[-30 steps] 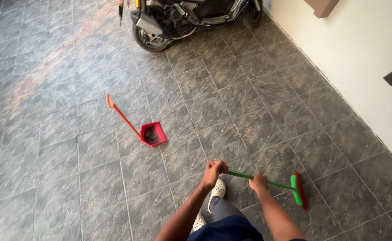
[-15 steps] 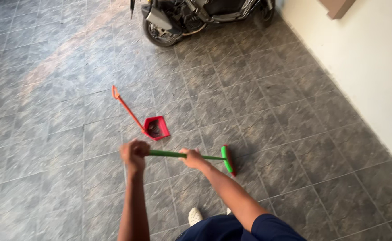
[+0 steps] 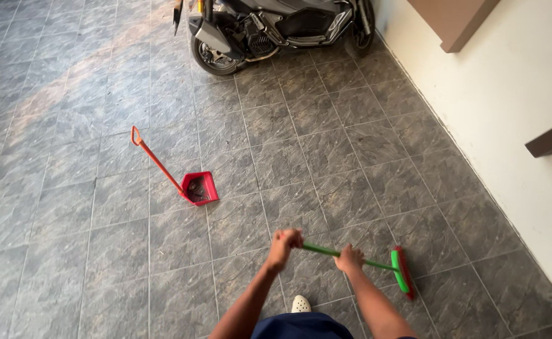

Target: The person sweeps a tiled floor using a green broom and a red dustpan. They repeatedly sweep debris into the dustpan, moving around a parked motorcycle to gather dirt from different areas of the room.

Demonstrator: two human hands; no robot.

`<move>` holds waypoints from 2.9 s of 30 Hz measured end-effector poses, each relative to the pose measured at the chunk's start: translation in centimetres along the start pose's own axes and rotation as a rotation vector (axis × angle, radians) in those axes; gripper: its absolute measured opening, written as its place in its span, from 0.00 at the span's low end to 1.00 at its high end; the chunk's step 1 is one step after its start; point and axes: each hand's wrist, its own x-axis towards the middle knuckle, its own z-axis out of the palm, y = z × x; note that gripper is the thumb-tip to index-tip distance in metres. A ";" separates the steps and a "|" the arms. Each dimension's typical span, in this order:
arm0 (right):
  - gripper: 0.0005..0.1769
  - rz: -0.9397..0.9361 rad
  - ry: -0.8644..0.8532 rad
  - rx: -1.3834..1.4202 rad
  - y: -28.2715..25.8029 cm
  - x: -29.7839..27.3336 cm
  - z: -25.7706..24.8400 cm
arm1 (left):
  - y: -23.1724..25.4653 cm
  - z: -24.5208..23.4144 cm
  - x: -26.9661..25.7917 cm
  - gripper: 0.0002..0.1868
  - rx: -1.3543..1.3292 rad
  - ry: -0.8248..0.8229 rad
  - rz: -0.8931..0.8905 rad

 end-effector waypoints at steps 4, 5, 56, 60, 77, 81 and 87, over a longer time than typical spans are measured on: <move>0.38 0.036 -0.115 0.022 -0.3 0.4 0.7 | 0.4 -0.2 -0.9 0.25 0.059 0.141 -0.046; 0.36 -0.006 -0.122 0.037 -1.3 0.7 1.0 | 1.9 -1.0 -0.7 0.25 0.094 0.201 -0.043; 0.12 -0.699 -0.026 0.574 -46.8 17.3 -5.8 | 41.9 -19.8 19.4 0.28 -0.020 0.122 0.549; 0.17 -0.374 -0.288 0.520 -40.7 18.5 -8.7 | 37.0 -19.0 22.3 0.23 -0.108 0.127 0.453; 0.13 -0.308 0.028 0.086 -18.8 29.9 -8.6 | 8.9 -9.1 28.9 0.30 0.274 0.137 0.075; 0.20 -0.563 0.092 0.394 -28.2 28.7 -9.6 | 19.1 -11.9 30.2 0.26 0.289 0.326 0.298; 0.09 -0.988 -0.114 0.451 -38.0 30.7 -11.6 | 32.7 -8.6 29.9 0.29 -0.027 0.327 0.602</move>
